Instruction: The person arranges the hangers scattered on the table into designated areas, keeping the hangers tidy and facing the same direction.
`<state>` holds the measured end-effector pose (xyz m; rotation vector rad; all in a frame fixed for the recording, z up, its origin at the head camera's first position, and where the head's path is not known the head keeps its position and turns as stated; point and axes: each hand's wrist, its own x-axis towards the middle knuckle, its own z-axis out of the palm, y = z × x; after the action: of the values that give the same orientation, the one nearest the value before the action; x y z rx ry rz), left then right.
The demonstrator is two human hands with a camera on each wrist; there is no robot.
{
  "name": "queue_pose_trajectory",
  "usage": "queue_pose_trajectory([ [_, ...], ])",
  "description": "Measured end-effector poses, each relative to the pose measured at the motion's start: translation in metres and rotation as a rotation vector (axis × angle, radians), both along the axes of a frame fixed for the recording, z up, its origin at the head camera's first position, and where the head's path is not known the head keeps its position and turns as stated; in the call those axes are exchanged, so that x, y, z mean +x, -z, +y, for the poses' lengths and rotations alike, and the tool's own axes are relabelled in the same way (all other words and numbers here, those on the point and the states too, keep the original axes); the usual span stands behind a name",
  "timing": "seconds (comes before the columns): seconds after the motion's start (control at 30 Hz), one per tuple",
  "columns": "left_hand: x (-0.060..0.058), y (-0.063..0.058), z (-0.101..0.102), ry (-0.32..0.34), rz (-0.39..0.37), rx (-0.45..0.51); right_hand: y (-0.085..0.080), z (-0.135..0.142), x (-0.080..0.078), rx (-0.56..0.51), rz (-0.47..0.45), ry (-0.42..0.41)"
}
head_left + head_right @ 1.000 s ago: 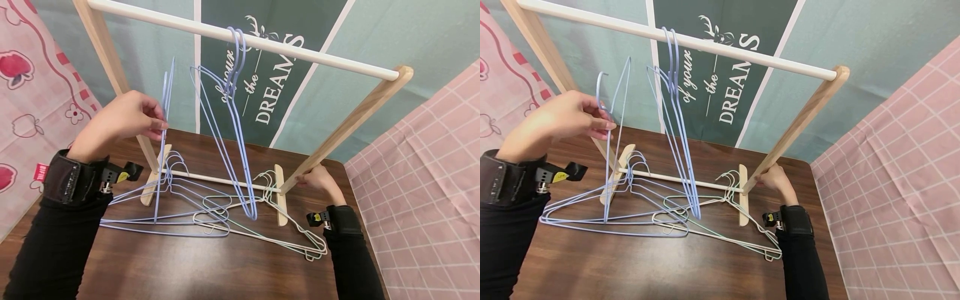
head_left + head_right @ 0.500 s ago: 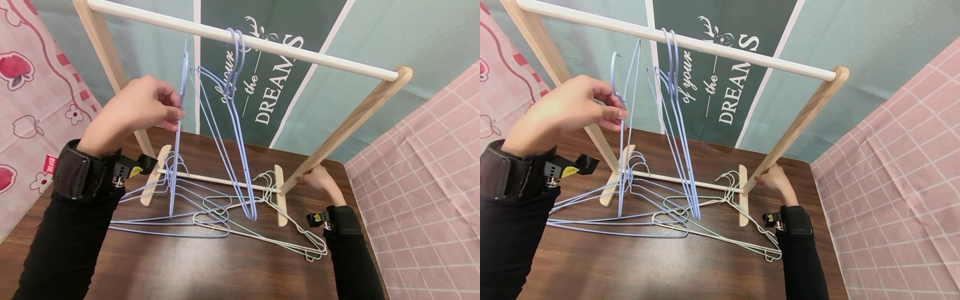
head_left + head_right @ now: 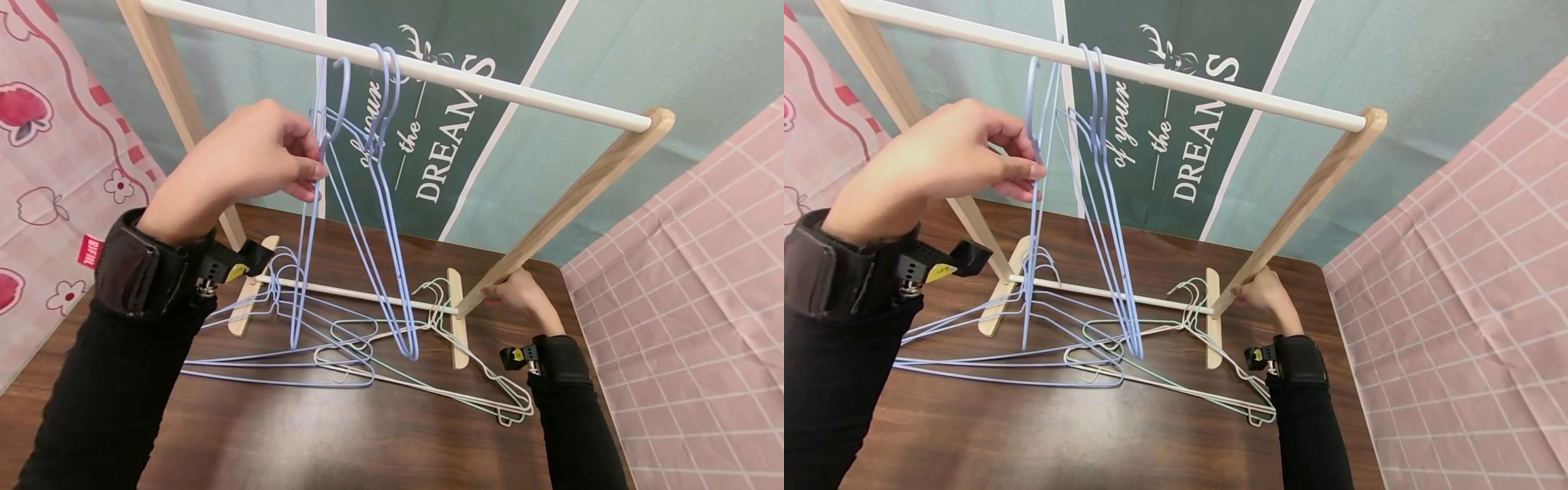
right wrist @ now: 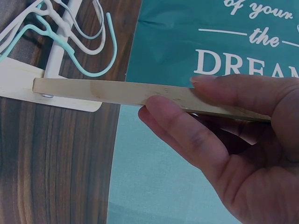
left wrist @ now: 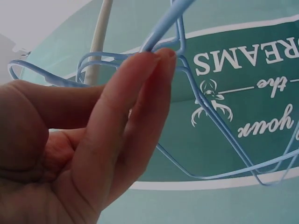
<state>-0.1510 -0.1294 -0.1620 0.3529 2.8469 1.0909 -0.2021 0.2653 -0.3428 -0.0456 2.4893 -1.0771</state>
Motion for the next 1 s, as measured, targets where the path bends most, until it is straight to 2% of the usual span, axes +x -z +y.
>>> queue_pose_trajectory([
  [0.5,-0.016,-0.010,0.012,0.006,-0.053,0.059,-0.003,-0.001,-0.001,0.048,-0.007,-0.010],
  [0.73,-0.021,-0.011,0.017,-0.005,-0.120,0.139,-0.003,-0.003,-0.001,0.053,-0.004,-0.015],
  [1.0,-0.025,-0.009,0.022,-0.027,-0.141,0.220,-0.001,-0.001,-0.003,0.047,0.006,-0.033],
])
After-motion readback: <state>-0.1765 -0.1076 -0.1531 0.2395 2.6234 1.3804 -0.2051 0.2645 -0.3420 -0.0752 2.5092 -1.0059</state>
